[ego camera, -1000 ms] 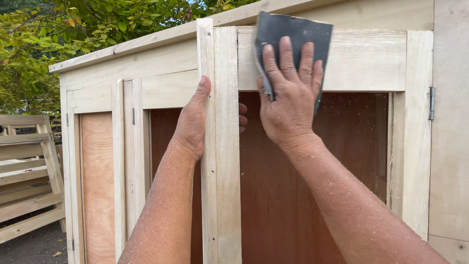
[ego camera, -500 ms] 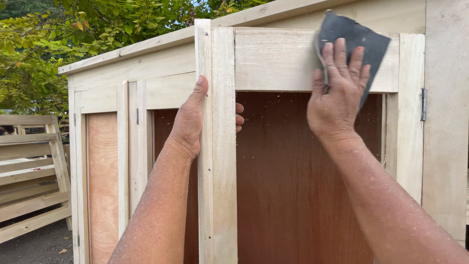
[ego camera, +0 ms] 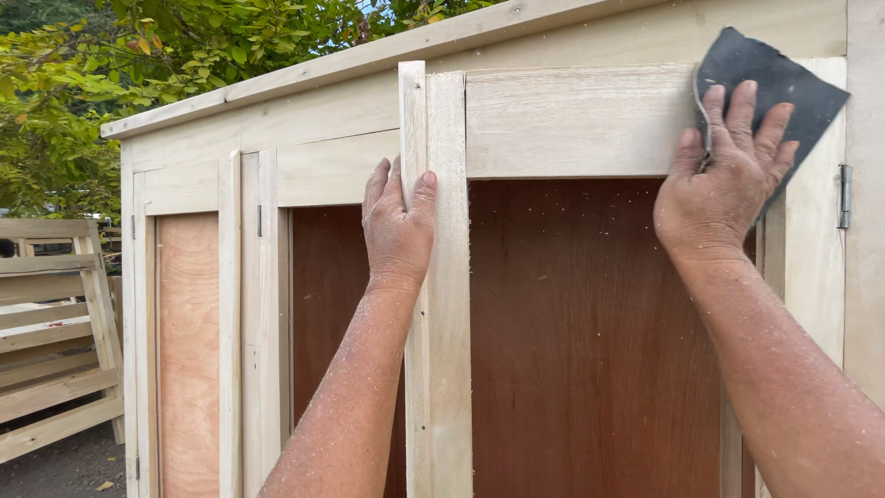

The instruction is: The person sands the wooden frame edges and surfaces of a small cabinet using a sheet of sandpaper held by hand. They work around the cabinet, sanding the vertical stiles, top rail, and door frame edges, moving to different sections as they finish each area.

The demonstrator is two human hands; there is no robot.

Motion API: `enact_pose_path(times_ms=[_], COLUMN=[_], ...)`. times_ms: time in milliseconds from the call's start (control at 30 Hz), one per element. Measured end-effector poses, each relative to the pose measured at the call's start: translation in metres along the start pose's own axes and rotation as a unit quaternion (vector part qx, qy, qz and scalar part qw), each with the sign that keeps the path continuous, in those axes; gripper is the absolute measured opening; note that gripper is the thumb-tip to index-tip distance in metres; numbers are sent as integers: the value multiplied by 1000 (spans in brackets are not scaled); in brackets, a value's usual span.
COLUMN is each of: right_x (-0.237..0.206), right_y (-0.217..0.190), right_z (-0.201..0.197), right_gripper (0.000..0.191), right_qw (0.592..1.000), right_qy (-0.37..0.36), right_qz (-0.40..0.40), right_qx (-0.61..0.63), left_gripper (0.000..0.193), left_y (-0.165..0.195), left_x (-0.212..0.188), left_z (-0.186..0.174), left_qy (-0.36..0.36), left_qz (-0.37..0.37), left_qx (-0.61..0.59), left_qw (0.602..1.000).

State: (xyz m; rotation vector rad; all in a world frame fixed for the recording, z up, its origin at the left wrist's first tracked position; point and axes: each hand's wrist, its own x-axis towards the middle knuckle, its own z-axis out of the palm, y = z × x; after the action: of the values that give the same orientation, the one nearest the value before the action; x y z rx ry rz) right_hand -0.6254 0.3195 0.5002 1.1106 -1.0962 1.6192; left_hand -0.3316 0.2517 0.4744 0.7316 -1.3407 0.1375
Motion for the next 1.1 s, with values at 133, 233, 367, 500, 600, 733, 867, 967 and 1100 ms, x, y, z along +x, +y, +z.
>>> enact_pose_path(times_ms=[133, 233, 367, 500, 600, 733, 867, 967, 1100], right_x=[-25, -31, -18, -7, -21, -53, -43, -23, -15], right_y=[-43, -30, 26, 31, -12, -58, -23, 20, 25], right_z=[41, 48, 15, 9, 53, 112, 74, 12, -16], right_gripper=[47, 46, 47, 46, 51, 50, 47, 44, 43], right_qw=[983, 967, 987, 988, 988, 960, 955, 979, 990], right_qy=[-76, -125, -31, 37, -2, -104, -95, -35, 39], right_qz=[-165, -217, -114, -53, -76, -211, -235, -131, -33], right_qx=[-3, -48, -111, -138, -138, -154, -150, -152, -134], left_gripper=[72, 71, 72, 70, 69, 69, 69, 72, 72], left_y=[-18, -30, -40, -39, -36, -35, -35, -32, -26], left_x=[-1, -9, -21, -35, -42, -46, -47, -48, -50], left_z=[33, 57, 85, 101, 106, 105, 103, 102, 102], left_qy=[-25, -45, -114, -37, -21, 0, 13, -5, -10], left_qz=[3, 12, 0, 49, 62, 110, 179, 181, 172], left_qx=[81, 117, 92, 31, 56, 119, 160, 80, 95], left_qw=[996, 992, 989, 998, 996, 987, 971, 980, 981])
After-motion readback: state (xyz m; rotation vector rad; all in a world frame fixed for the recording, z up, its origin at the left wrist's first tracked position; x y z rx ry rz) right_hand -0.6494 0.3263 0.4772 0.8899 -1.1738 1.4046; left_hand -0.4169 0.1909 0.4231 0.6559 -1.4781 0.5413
